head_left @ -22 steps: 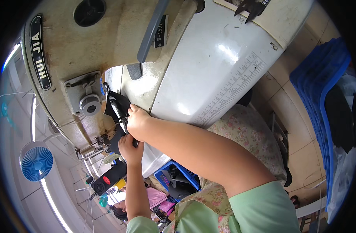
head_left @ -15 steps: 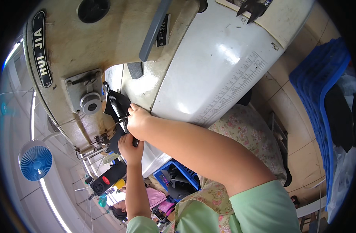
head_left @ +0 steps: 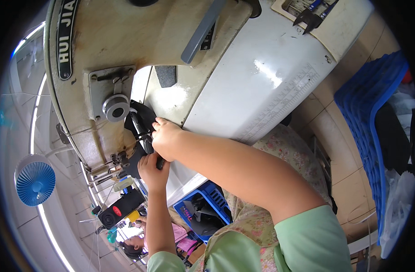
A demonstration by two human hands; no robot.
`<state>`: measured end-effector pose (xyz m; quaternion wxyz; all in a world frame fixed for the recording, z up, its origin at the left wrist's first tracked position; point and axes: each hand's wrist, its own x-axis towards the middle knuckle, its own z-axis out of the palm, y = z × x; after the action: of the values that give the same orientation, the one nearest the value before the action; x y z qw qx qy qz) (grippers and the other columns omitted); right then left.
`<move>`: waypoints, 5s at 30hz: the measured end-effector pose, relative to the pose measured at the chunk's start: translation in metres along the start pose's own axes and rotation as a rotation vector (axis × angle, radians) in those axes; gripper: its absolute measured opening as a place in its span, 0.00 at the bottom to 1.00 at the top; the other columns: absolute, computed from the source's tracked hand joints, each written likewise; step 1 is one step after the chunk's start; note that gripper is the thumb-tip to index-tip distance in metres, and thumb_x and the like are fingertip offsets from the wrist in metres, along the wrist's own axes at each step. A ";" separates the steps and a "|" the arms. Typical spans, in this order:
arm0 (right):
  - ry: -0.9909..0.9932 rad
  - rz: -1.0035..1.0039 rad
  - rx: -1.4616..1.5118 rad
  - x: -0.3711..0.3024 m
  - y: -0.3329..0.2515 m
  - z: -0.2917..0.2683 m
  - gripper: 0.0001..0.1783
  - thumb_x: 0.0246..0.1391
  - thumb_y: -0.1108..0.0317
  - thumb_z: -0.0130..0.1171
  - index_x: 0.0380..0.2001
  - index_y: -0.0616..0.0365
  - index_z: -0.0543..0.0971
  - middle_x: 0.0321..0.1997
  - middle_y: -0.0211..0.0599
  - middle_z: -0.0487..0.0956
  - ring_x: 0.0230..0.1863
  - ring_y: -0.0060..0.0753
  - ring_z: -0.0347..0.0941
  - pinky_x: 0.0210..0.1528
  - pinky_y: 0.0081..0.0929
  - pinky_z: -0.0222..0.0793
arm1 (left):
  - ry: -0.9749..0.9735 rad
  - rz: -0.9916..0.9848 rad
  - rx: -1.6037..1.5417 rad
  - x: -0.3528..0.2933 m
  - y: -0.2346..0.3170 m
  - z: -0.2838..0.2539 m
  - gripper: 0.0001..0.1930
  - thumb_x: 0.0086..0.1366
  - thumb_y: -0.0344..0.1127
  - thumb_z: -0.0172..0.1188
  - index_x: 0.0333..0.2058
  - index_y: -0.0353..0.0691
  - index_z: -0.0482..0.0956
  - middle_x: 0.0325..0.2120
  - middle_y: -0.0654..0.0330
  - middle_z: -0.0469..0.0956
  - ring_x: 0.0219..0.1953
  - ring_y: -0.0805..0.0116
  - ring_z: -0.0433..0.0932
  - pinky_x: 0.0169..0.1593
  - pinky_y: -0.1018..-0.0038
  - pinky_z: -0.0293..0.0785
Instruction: The person takes shoe components from a crate, aligns and stitches them together using a sewing machine, trims excess thread with thread snips, and sews additional shoe parts on the machine.
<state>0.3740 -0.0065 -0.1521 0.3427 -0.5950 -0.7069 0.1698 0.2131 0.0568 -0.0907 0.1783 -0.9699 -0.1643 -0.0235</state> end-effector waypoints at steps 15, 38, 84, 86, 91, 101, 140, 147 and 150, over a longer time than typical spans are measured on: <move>0.213 -0.095 -0.120 -0.006 0.003 0.011 0.13 0.40 0.58 0.61 0.30 0.46 0.87 0.51 0.46 0.79 0.62 0.51 0.67 0.70 0.48 0.51 | 0.085 0.018 -0.042 -0.005 -0.004 0.002 0.13 0.41 0.40 0.68 0.24 0.42 0.77 0.22 0.60 0.76 0.28 0.57 0.75 0.36 0.63 0.67; 0.129 -0.221 -0.088 -0.007 -0.003 -0.011 0.17 0.38 0.68 0.60 0.36 0.47 0.87 0.54 0.51 0.78 0.61 0.50 0.69 0.65 0.44 0.61 | -0.064 -0.160 -0.285 -0.016 -0.042 -0.006 0.28 0.40 0.29 0.69 0.46 0.46 0.79 0.48 0.59 0.78 0.54 0.59 0.73 0.58 0.65 0.64; -0.011 -0.168 -0.164 0.003 -0.004 -0.024 0.29 0.46 0.50 0.68 0.46 0.60 0.79 0.52 0.44 0.79 0.60 0.49 0.70 0.59 0.41 0.67 | 0.063 -0.018 -0.294 -0.013 -0.065 0.027 0.23 0.39 0.25 0.64 0.39 0.48 0.83 0.41 0.67 0.80 0.50 0.64 0.74 0.58 0.66 0.64; -0.012 -0.151 -0.148 0.004 -0.002 -0.023 0.29 0.46 0.51 0.68 0.46 0.61 0.79 0.52 0.45 0.78 0.60 0.49 0.70 0.60 0.40 0.67 | 0.076 -0.011 -0.288 -0.011 -0.067 0.030 0.23 0.38 0.25 0.64 0.39 0.48 0.83 0.40 0.67 0.80 0.49 0.64 0.74 0.58 0.66 0.64; 0.006 -0.140 -0.142 0.009 0.000 -0.021 0.28 0.48 0.50 0.66 0.42 0.65 0.79 0.52 0.48 0.78 0.61 0.50 0.69 0.60 0.40 0.67 | 0.074 -0.022 -0.304 -0.006 -0.075 0.031 0.24 0.37 0.23 0.63 0.39 0.49 0.84 0.38 0.64 0.81 0.48 0.63 0.75 0.57 0.67 0.64; 0.020 -0.161 -0.142 0.013 0.002 -0.019 0.27 0.49 0.50 0.66 0.38 0.66 0.79 0.52 0.48 0.78 0.60 0.50 0.70 0.59 0.40 0.68 | 0.070 -0.017 -0.283 -0.003 -0.079 0.030 0.25 0.37 0.22 0.62 0.39 0.50 0.84 0.36 0.63 0.82 0.46 0.64 0.77 0.56 0.68 0.65; -0.011 -0.082 -0.157 0.020 0.010 -0.010 0.28 0.50 0.46 0.64 0.27 0.68 0.77 0.59 0.51 0.73 0.65 0.51 0.63 0.63 0.42 0.62 | 0.167 -0.050 -0.242 0.008 -0.088 0.047 0.17 0.46 0.24 0.61 0.35 0.52 0.85 0.39 0.65 0.80 0.50 0.66 0.74 0.58 0.67 0.64; 0.022 -0.101 -0.180 0.019 0.014 -0.010 0.30 0.50 0.48 0.64 0.43 0.66 0.75 0.56 0.51 0.75 0.60 0.52 0.67 0.61 0.42 0.64 | 0.187 0.130 -0.195 -0.008 -0.093 0.034 0.11 0.51 0.29 0.59 0.34 0.47 0.84 0.41 0.63 0.81 0.52 0.65 0.74 0.62 0.66 0.63; 0.015 -0.072 -0.155 0.020 0.011 -0.014 0.30 0.51 0.46 0.63 0.34 0.70 0.78 0.56 0.54 0.74 0.63 0.53 0.65 0.63 0.42 0.62 | 0.252 0.281 -0.175 -0.012 -0.088 0.034 0.10 0.53 0.32 0.59 0.35 0.45 0.83 0.45 0.63 0.81 0.52 0.64 0.75 0.61 0.66 0.66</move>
<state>0.3899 0.0125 -0.1438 0.3067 -0.5952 -0.7363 0.0977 0.1721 0.1426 -0.0946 0.1142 -0.9844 -0.0010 -0.1335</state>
